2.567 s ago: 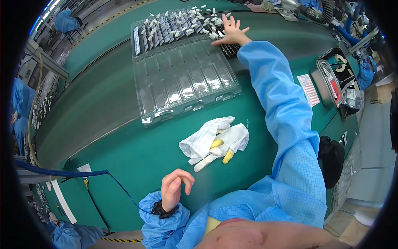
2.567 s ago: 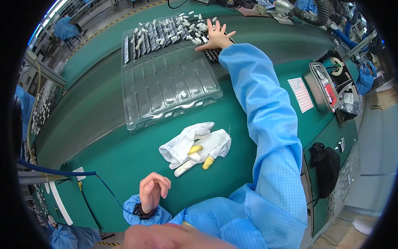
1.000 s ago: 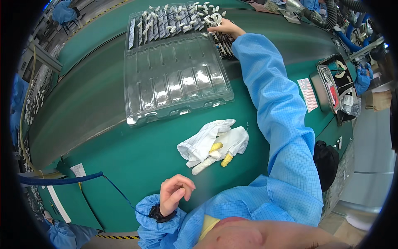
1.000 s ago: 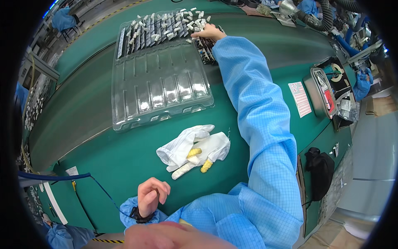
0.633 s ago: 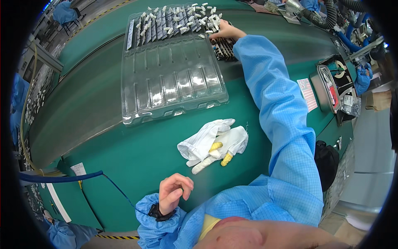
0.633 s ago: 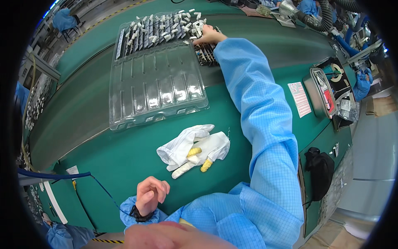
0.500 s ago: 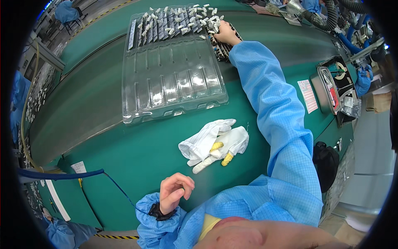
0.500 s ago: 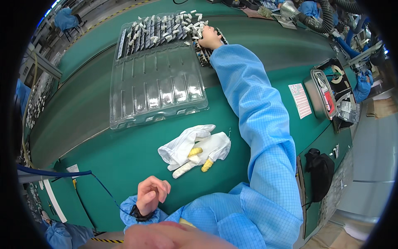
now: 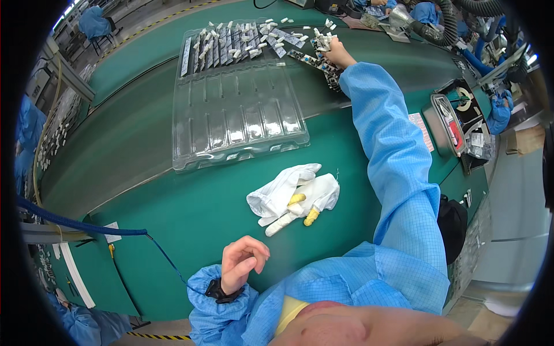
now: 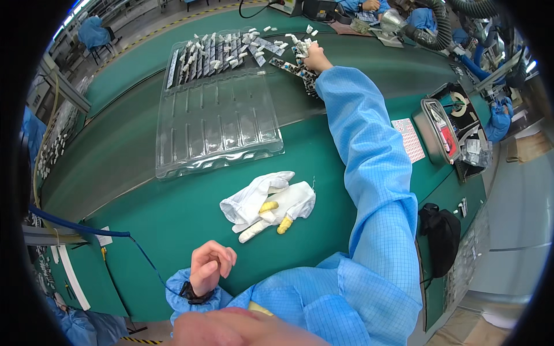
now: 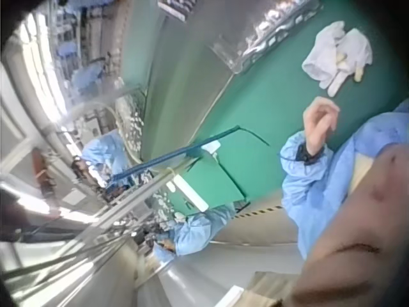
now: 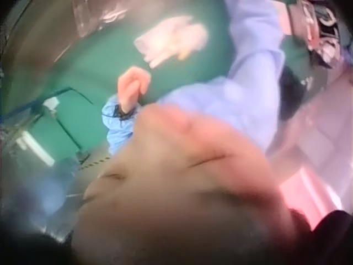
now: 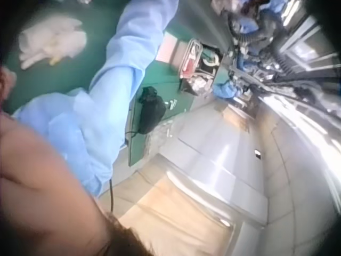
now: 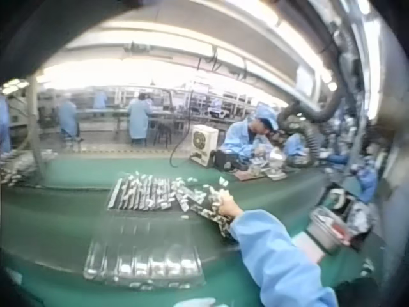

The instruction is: Assembling electronic components onto circuit boards at a manual assembly station.

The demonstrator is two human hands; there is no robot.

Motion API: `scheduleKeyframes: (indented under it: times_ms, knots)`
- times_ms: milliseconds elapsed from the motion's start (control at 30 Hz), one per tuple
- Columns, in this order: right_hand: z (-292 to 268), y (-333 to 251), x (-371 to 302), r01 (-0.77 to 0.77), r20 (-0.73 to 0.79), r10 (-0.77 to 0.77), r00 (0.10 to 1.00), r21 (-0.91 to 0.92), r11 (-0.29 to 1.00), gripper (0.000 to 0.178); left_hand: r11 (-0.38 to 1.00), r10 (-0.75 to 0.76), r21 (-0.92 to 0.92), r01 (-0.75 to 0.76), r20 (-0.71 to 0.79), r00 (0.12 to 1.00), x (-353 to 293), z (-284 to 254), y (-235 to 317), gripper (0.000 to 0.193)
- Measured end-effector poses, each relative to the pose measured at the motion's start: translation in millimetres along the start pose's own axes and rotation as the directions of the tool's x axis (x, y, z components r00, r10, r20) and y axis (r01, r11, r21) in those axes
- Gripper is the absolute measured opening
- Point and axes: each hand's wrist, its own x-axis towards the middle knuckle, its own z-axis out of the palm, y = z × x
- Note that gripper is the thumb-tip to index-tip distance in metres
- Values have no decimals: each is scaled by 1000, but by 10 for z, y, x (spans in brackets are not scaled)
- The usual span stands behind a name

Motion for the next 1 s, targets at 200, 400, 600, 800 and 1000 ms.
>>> scheduleKeyframes:
  times_ms: [200,400,600,800,1000]
  knots:
    - [-201,-72,-65,311,-41,-327,944,-220,925,43,999,7,42,-7,-3,1000,60,42,-49,30]
    - [-309,-600,-290,451,222,-418,881,-120,885,39,996,28,88,-24,-43,999,40,29,-49,31]
    - [-410,-853,-416,400,12,-407,913,-216,891,44,995,27,101,-23,-30,999,57,45,-47,31]
    - [-368,-1227,-502,447,244,-385,890,-297,844,51,993,37,111,-33,-32,999,78,14,-72,30]
    - [-425,-1098,-583,361,249,-310,918,-196,912,46,993,23,114,-20,-23,999,74,22,-75,30]
